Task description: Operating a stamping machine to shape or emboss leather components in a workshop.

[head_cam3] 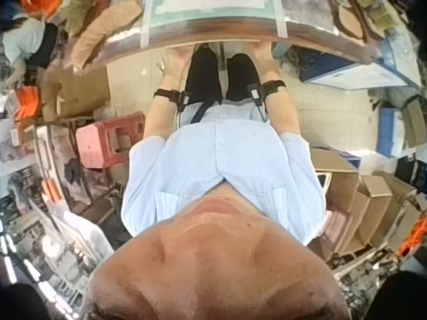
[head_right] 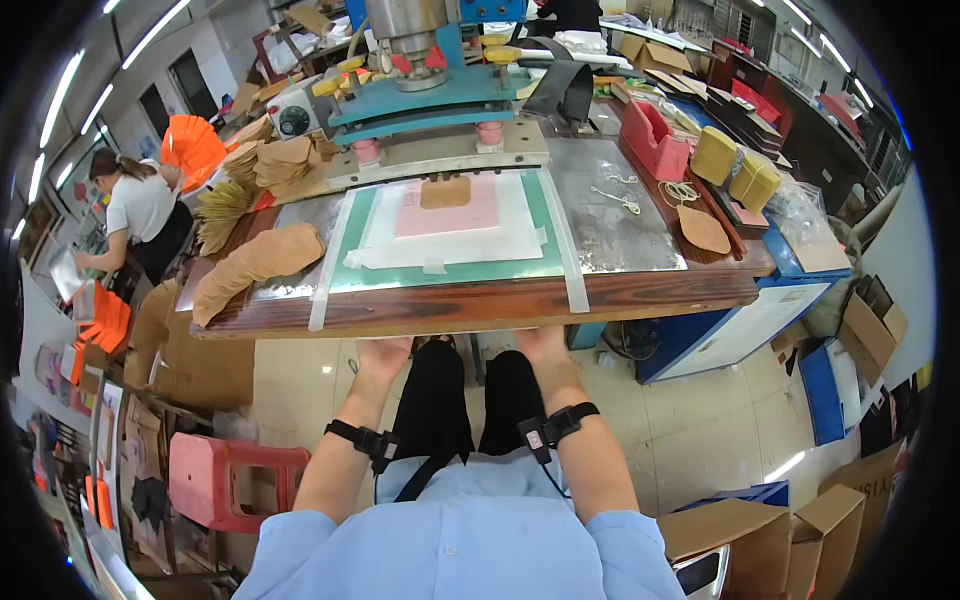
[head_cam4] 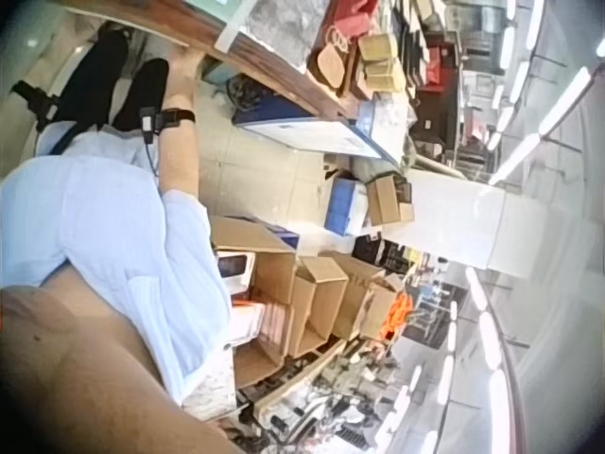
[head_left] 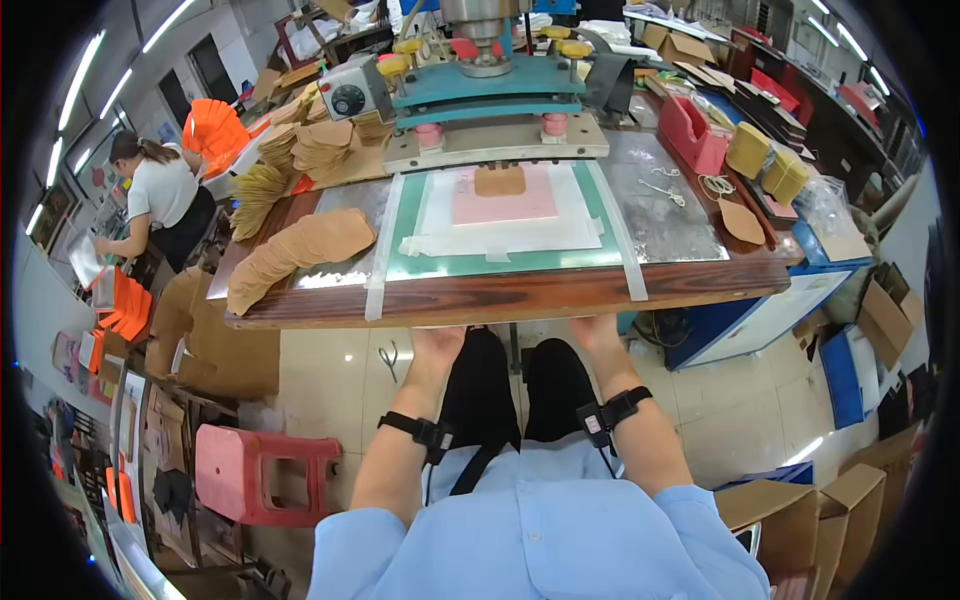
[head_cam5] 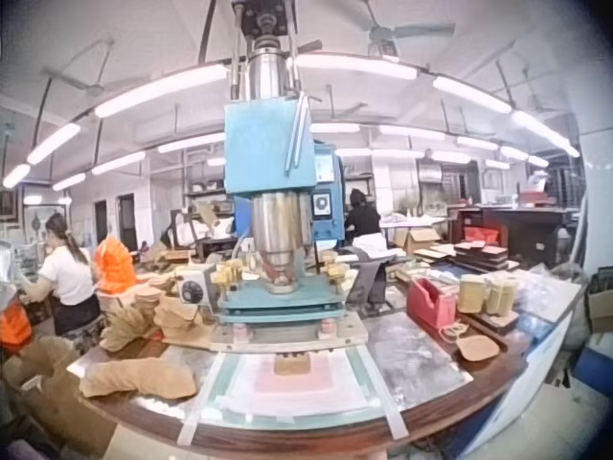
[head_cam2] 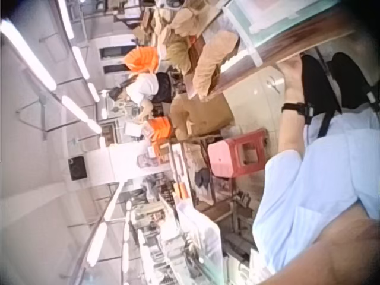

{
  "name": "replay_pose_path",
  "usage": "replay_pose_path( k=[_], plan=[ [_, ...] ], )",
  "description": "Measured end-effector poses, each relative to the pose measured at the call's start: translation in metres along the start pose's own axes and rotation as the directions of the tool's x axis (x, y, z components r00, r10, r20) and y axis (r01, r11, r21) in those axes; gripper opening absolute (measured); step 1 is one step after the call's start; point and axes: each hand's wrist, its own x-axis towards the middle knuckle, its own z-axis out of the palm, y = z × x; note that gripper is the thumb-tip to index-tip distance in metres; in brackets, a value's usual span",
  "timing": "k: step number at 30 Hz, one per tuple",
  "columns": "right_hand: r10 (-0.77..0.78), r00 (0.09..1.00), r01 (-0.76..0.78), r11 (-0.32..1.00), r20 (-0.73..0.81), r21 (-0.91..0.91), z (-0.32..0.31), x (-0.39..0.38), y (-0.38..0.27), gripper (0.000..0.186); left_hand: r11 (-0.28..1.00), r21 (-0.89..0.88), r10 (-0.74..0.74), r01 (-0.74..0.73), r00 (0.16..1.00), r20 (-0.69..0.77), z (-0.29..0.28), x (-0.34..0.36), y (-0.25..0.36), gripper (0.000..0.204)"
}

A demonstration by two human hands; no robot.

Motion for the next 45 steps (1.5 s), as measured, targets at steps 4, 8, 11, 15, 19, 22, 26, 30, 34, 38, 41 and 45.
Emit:
replay_pose_path(
  k=[4, 8, 11, 15, 19, 22, 26, 30, 34, 38, 41, 45],
  plan=[
    [-0.095, 0.964, 0.025, 0.962, 0.248, 0.274, 0.002, -0.007, 0.011, 0.047, 0.512, 0.769, 0.363, -0.382, 0.908, 0.209, 0.001, 0.001, -0.01, 0.041],
    [-0.068, 0.958, -0.045, 0.923, 0.278, 0.383, -0.033, 0.003, 0.011, 0.046, 0.364, 0.826, 0.384, -0.431, 0.877, 0.288, 0.009, -0.004, -0.013, 0.04],
    [-0.073, 0.997, 0.073, 0.955, -0.01, 0.288, 0.025, -0.017, 0.009, 0.045, 0.781, 0.489, 0.354, -0.388, 0.92, 0.165, 0.001, 0.004, -0.007, 0.038],
    [-0.087, 0.989, 0.118, 0.952, -0.121, 0.283, 0.041, -0.022, 0.007, 0.043, 0.858, 0.36, 0.334, -0.366, 0.931, 0.149, 0.006, 0.002, -0.007, 0.038],
    [-0.095, 0.99, 0.118, 0.958, -0.101, 0.263, 0.034, -0.02, 0.009, 0.043, 0.962, -0.255, 0.143, -0.102, 0.979, 0.147, 0.014, -0.001, -0.005, 0.039],
    [-0.112, 0.884, -0.089, 0.913, 0.454, 0.398, -0.015, 0.003, 0.012, 0.044, 0.97, -0.204, 0.16, -0.132, 0.979, 0.13, 0.015, -0.003, -0.008, 0.04],
    [-0.113, 0.896, -0.124, 0.864, 0.429, 0.488, -0.002, -0.008, 0.013, 0.046, 0.97, -0.193, 0.157, -0.145, 0.986, 0.051, 0.018, -0.005, -0.005, 0.04],
    [-0.091, 0.989, 0.125, 0.938, -0.12, 0.325, 0.033, -0.024, 0.004, 0.046, 0.978, -0.175, 0.125, -0.118, 0.992, 0.03, 0.021, -0.003, -0.004, 0.039],
    [-0.069, 0.993, 0.1, 0.929, -0.097, 0.358, 0.036, -0.024, 0.0, 0.041, 0.98, -0.166, 0.126, -0.111, 0.988, 0.086, 0.016, -0.004, -0.002, 0.037],
    [-0.118, 0.99, 0.084, 0.932, 0.074, 0.352, 0.013, -0.008, -0.001, 0.035, 0.982, -0.126, 0.15, -0.14, 0.986, 0.075, 0.019, -0.002, -0.002, 0.036],
    [-0.123, 0.98, 0.056, 0.925, 0.156, 0.377, 0.025, -0.014, -0.003, 0.028, 0.986, -0.09, 0.147, -0.141, 0.987, 0.061, 0.021, -0.002, 0.0, 0.037],
    [-0.083, 0.984, 0.13, 0.939, -0.157, 0.317, 0.048, -0.024, -0.005, 0.027, 0.987, -0.075, 0.142, -0.142, 0.99, 0.001, 0.024, -0.002, 0.0, 0.038]
  ],
)
